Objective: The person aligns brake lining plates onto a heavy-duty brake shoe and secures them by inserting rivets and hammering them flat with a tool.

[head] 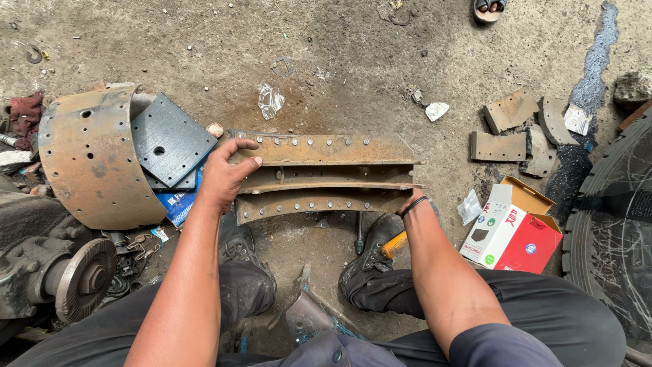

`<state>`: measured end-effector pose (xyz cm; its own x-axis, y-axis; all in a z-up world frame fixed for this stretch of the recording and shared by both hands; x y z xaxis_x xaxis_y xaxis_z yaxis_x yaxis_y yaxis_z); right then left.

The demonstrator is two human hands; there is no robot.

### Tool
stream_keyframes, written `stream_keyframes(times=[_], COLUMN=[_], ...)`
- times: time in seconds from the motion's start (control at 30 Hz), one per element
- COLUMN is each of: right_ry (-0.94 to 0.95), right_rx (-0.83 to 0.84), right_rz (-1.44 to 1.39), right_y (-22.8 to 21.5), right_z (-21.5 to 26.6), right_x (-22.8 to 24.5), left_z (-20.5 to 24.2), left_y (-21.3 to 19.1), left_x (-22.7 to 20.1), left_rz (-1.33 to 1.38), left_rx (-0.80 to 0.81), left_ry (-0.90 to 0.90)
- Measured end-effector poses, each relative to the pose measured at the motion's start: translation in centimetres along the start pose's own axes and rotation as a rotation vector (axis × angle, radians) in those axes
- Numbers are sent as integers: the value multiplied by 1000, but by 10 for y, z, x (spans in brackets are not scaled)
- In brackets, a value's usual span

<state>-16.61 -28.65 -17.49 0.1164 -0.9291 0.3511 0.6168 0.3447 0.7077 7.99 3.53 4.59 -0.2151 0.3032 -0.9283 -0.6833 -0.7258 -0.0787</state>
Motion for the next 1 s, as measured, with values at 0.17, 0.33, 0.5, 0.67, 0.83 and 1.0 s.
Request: stream_keyframes(times=[0.17,0.33,0.5,0.67,0.83,1.0], right_ry=[45,63,70,73,125,97], right_rx=[-6,-45,50,120,69,87], right_rz=[18,-97,-77,-207,-126,-100], right_y=[-6,-5,-1,-3,-1,-1], right_z=[16,26,2,-19,-19,-22], right_x=[-2,-8,-25,-52,-64,-62], left_z=[-1,-6,-1,10,13,11], left_y=[-2,-5,-31,-57,-60,-62], left_x=[9,28,45,47,55,70], left_rz=[-6,0,-51,-47,-20,39], left_rx=[-6,3,-40,-100,-90,-100], left_ry=[-10,53,2,-1,-3,-78])
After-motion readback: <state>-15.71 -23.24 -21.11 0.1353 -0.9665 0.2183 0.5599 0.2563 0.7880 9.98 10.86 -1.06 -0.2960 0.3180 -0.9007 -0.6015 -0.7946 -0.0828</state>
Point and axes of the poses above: each hand's wrist, its own z-axis away from the middle knuckle, its own y-axis out of the palm, x = y × z, the point moved 9 cm from there along -z, towards the middle knuckle, and after that the axes turned 11 degrees about x, right-handed, at the moved point
